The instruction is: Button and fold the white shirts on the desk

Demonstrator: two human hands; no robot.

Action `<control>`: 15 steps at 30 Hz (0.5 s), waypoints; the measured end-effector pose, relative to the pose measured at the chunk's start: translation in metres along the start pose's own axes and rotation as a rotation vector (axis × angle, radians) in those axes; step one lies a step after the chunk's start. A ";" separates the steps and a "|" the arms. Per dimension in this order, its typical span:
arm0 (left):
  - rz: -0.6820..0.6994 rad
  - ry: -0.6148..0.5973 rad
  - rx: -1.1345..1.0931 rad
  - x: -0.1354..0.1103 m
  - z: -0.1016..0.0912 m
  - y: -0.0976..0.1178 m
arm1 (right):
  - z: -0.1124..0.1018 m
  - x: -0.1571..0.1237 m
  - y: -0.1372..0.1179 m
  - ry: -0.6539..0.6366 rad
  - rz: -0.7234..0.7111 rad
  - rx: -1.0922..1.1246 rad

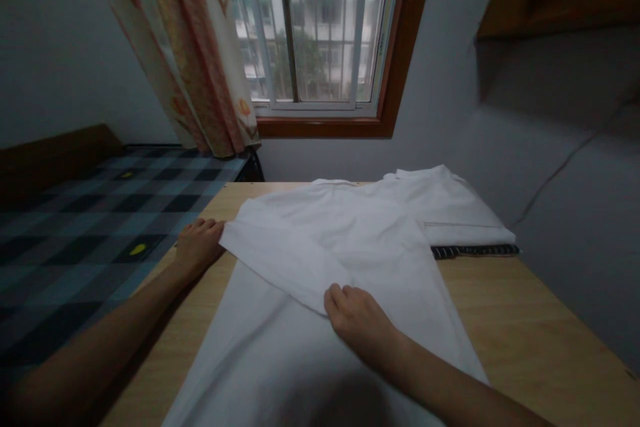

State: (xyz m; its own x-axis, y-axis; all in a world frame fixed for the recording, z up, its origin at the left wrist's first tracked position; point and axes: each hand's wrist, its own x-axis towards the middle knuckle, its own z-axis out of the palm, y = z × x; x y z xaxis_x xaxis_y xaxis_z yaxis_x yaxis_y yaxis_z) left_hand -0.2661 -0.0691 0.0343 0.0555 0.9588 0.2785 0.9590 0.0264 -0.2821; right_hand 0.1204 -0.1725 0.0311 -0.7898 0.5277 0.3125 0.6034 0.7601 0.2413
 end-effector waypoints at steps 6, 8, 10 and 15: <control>0.084 -0.238 -0.178 0.024 -0.005 -0.032 | 0.007 -0.007 -0.003 -0.031 0.009 0.036; 0.069 -0.287 -0.173 0.038 -0.019 -0.051 | 0.007 -0.008 -0.003 -0.037 0.024 0.049; -0.003 -0.146 -0.144 0.049 -0.035 -0.051 | 0.007 -0.007 -0.003 -0.019 0.008 0.067; 0.088 -0.121 -0.237 0.049 -0.028 0.040 | 0.021 -0.006 -0.003 0.168 -0.053 0.159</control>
State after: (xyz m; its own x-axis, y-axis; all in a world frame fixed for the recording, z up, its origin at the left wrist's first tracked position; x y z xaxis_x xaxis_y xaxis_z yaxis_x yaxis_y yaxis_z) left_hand -0.2174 -0.0291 0.0627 0.1216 0.9817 0.1468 0.9910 -0.1117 -0.0741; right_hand 0.1209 -0.1695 0.0089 -0.7823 0.4253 0.4550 0.5263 0.8421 0.1177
